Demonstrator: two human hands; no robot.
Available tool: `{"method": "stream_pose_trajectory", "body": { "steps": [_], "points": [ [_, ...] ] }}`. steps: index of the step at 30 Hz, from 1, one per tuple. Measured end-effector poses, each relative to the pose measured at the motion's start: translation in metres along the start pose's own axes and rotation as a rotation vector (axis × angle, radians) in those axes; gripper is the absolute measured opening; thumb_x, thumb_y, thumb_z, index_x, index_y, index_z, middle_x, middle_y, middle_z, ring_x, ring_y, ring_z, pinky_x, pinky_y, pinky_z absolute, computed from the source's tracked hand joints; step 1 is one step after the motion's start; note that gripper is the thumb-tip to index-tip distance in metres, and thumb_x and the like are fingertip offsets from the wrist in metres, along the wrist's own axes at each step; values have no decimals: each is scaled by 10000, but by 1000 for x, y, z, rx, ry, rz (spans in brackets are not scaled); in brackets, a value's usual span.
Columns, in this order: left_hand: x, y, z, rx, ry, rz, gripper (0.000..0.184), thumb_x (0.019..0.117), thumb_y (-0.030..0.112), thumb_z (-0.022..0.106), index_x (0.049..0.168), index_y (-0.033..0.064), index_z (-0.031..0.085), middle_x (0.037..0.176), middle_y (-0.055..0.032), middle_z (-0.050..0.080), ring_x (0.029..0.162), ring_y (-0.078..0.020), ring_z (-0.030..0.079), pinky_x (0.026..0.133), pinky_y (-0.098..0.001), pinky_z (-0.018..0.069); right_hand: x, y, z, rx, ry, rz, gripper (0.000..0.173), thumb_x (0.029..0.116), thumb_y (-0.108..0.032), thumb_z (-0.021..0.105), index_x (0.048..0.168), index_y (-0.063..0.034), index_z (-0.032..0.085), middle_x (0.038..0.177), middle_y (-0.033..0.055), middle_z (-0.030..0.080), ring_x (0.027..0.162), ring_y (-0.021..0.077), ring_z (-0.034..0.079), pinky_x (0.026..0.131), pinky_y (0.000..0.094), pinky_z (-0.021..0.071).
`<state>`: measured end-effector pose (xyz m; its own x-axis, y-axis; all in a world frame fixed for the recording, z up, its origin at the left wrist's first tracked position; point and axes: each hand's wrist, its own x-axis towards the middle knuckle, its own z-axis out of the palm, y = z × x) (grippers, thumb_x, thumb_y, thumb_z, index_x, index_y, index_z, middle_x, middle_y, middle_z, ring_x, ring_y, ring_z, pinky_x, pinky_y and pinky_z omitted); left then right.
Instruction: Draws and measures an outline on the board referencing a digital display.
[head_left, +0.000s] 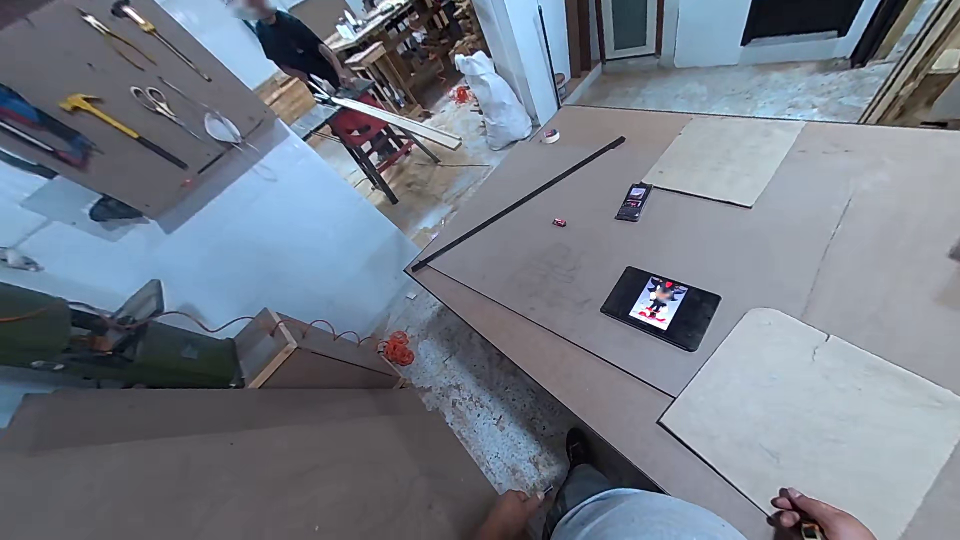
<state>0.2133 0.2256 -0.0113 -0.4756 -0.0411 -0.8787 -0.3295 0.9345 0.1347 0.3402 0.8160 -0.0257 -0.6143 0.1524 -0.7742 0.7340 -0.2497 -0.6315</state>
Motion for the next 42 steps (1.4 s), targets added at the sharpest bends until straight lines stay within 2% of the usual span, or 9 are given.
{"method": "stream_pose_trajectory", "body": {
  "steps": [5,14,16,18,23,27,32,37,42],
  "points": [
    [4,-2,0,53,2,-21,598,1024,601,491,1127,65,737,1072,-196,725,1009,-346,701,922,-600,534,0,0,1,12,10,3,466,1102,-403,403,1127,-49,704,924,81,767,757,184,720,664,357,594],
    [7,-4,5,77,-23,-27,361,1028,341,562,1212,65,704,1175,-199,710,1110,-351,681,982,-585,520,0,2,1,21,11,-3,470,1101,-405,398,1121,-49,704,919,86,768,759,189,725,657,354,594],
    [8,-5,5,42,-9,-16,397,1025,395,567,1189,63,710,1143,-195,714,1080,-345,687,966,-579,525,2,3,1,23,11,-2,468,1101,-407,401,1127,-50,703,924,88,767,764,192,726,655,351,594],
    [7,-6,4,21,8,-31,555,999,569,558,1155,63,723,1122,-194,719,1069,-342,691,958,-581,530,4,5,-1,32,11,0,466,1097,-406,412,1120,-46,706,924,95,767,764,197,728,653,354,596],
    [4,-2,0,6,80,-206,995,783,951,423,1102,71,762,1171,-179,729,1137,-334,692,975,-596,537,2,1,0,26,11,6,479,1099,-410,404,1115,-45,713,923,96,769,780,199,730,671,364,597],
    [-12,11,-8,9,102,-281,1013,763,950,447,1129,56,753,1202,-179,723,1171,-337,680,976,-615,531,0,-1,0,17,-2,6,473,1101,-409,398,1127,-51,706,937,82,766,802,184,724,703,363,595],
    [-5,14,-5,12,118,-299,993,750,954,458,1092,74,764,1174,-154,736,1146,-324,692,951,-599,543,-1,-4,3,52,20,12,465,1104,-390,401,1106,-42,708,893,84,760,742,177,712,647,340,585],
    [3,11,5,41,38,-206,904,871,849,474,1140,29,744,1228,-195,712,1200,-343,666,1022,-586,515,0,-1,1,47,12,4,460,1103,-393,405,1110,-45,706,918,87,763,763,181,719,667,344,591],
    [4,12,11,100,-3,-122,599,1020,563,504,1154,22,722,1208,-209,708,1180,-359,668,1011,-592,511,3,2,-1,33,-10,3,467,1102,-398,404,1115,-42,705,910,84,764,776,187,728,689,354,604]
  ]
}}
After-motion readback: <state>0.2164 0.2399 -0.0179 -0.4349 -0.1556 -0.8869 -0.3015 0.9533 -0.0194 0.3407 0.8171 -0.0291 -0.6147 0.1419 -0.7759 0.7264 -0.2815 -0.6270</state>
